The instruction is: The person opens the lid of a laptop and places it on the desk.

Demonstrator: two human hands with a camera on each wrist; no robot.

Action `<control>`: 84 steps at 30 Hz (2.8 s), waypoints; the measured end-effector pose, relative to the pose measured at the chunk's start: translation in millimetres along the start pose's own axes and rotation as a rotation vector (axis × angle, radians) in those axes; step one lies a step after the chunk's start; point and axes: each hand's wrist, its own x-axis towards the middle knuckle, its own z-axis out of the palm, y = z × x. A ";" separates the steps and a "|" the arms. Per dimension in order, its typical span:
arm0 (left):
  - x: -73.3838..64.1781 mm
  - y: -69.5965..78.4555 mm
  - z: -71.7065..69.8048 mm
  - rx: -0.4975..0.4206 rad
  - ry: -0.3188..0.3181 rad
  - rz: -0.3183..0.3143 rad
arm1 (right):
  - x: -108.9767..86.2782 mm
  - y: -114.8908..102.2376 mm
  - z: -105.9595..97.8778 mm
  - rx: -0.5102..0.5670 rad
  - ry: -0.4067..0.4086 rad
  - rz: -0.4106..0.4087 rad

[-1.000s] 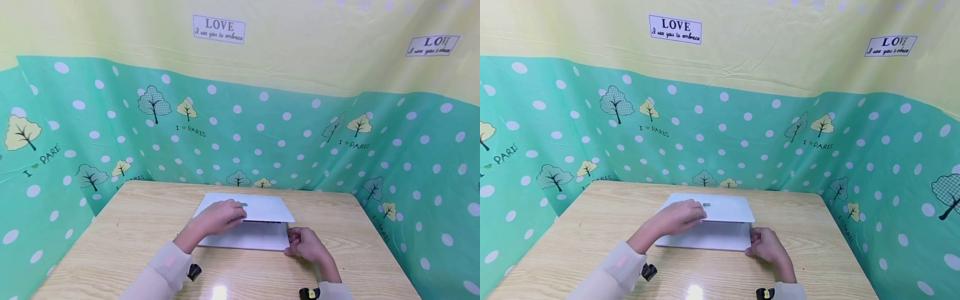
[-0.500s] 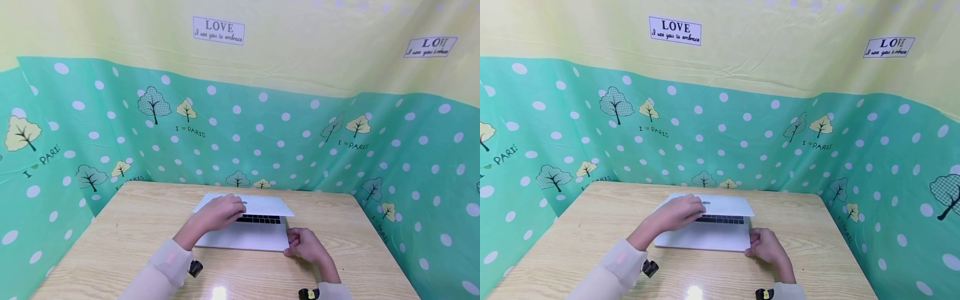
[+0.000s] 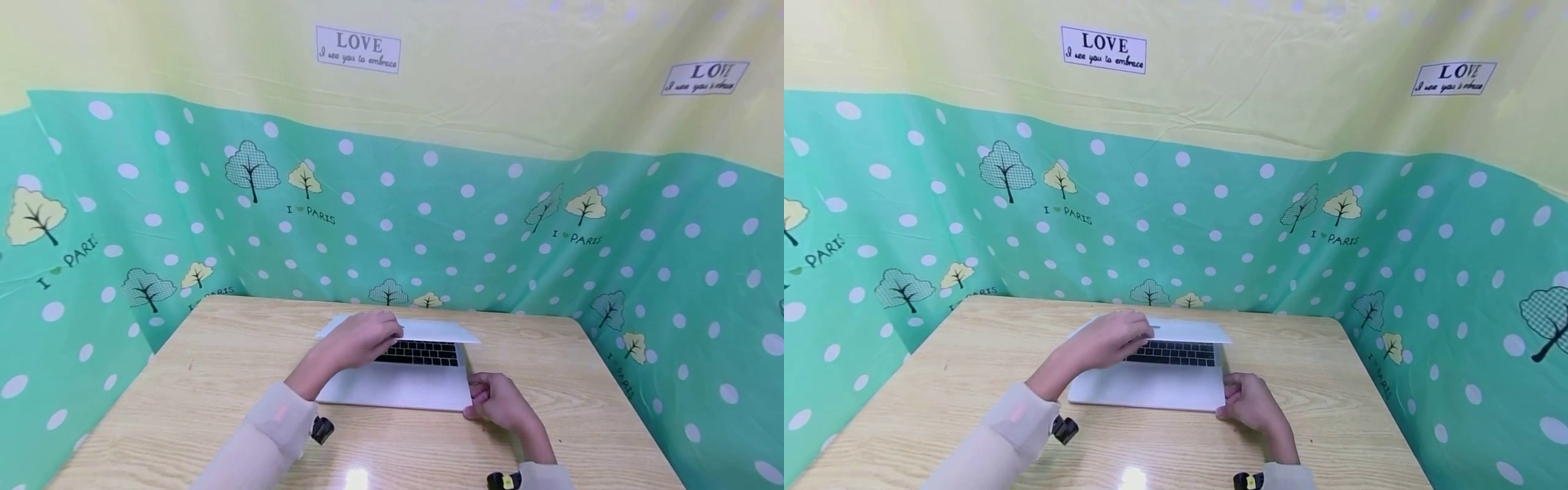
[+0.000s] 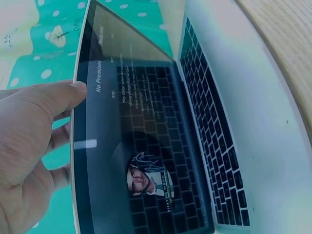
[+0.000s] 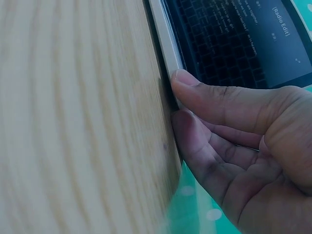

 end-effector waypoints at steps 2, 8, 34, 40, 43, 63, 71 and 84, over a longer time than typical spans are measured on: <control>1.1 -2.0 -0.1 0.004 0.021 0.011 | -0.3 -0.2 0.0 0.002 0.002 -0.004; 7.6 -4.4 -2.5 0.038 0.041 -0.013 | -0.7 -0.4 0.3 -0.005 0.009 0.014; 31.1 -12.8 -17.5 0.069 0.103 -0.097 | 0.1 -1.4 -0.5 -0.003 0.014 0.008; 37.1 -17.9 -19.7 0.065 0.101 -0.135 | 0.3 -1.8 -0.4 -0.010 0.014 0.014; 40.9 -19.7 -21.1 0.074 0.101 -0.167 | 0.2 -1.6 -0.3 -0.013 0.014 0.014; 58.2 -34.9 -23.6 0.076 0.177 -0.279 | 1.8 -3.3 -0.3 -0.015 -0.006 0.035; 66.4 -38.4 -25.1 0.129 0.226 -0.284 | 2.8 -3.2 0.3 0.003 -0.004 0.051; 78.6 -47.1 -28.6 0.175 0.264 -0.337 | 3.4 -2.7 -2.5 -0.002 0.005 0.059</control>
